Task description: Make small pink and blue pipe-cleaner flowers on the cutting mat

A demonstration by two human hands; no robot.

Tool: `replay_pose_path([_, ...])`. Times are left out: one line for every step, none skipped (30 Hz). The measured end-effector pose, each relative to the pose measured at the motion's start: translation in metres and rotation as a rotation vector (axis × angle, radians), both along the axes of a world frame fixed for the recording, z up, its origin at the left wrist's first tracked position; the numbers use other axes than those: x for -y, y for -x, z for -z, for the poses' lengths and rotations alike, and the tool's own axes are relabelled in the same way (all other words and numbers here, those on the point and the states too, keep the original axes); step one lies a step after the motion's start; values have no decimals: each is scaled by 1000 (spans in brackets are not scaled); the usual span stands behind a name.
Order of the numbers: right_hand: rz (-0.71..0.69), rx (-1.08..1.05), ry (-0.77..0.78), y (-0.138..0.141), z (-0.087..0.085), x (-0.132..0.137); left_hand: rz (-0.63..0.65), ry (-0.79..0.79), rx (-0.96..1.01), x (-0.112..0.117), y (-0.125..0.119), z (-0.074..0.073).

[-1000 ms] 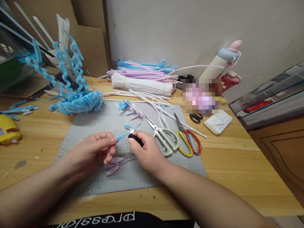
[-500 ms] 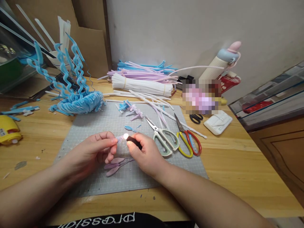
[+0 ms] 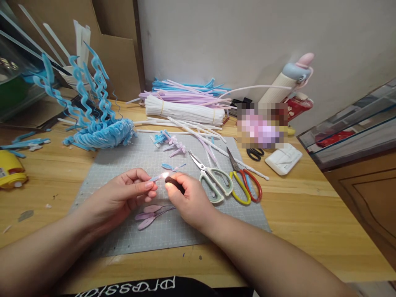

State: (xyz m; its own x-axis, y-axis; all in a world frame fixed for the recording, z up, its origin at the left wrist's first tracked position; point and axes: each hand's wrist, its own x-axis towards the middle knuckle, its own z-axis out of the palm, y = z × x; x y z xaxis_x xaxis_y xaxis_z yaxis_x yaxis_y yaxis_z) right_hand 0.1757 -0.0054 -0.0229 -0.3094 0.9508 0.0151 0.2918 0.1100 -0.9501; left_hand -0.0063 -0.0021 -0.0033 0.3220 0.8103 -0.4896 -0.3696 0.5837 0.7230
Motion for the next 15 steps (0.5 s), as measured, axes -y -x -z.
replay_pose_path([0,4,0,0,0,0,-1,-4,3,0,0,0])
replay_pose_path([0,6,1,0,0,1,-2,-7,4,0,0,0])
replay_pose_path([1,8,4,0,0,1,-3,-7,5,-1,0,0])
replay_pose_path([5,7,6,0,0,1,-6,-5,6,-1,0,0])
replay_pose_path([7,3,9,0,0,1,-7,2,9,-1,0,0])
replay_pose_path([11,-1,10,0,0,1,-8,11,12,-1,1,0])
replay_pose_path([14,-5,11,0,0,0,-8,24,17,-2,1,0])
replay_pose_path([16,-8,9,0,-1,0,-9,38,25,-2,1,0])
replay_pose_path([19,-10,4,0,-1,-1,-11,52,35,-2,1,0])
replay_pose_path([21,-11,1,0,-1,-1,-13,65,48,-2,1,0])
replay_pose_path([24,-11,-1,0,-1,-1,-15,80,66,-2,1,0])
replay_pose_path([26,-11,-4,0,0,-2,-15,98,89,-2,1,0])
replay_pose_path([26,-9,-9,0,0,-2,-8,121,114,-2,1,-1])
replay_pose_path([26,-7,-17,0,0,-1,2,150,135,-2,1,-1])
replay_pose_path([20,-5,-24,0,0,-1,14,183,149,-2,1,-2])
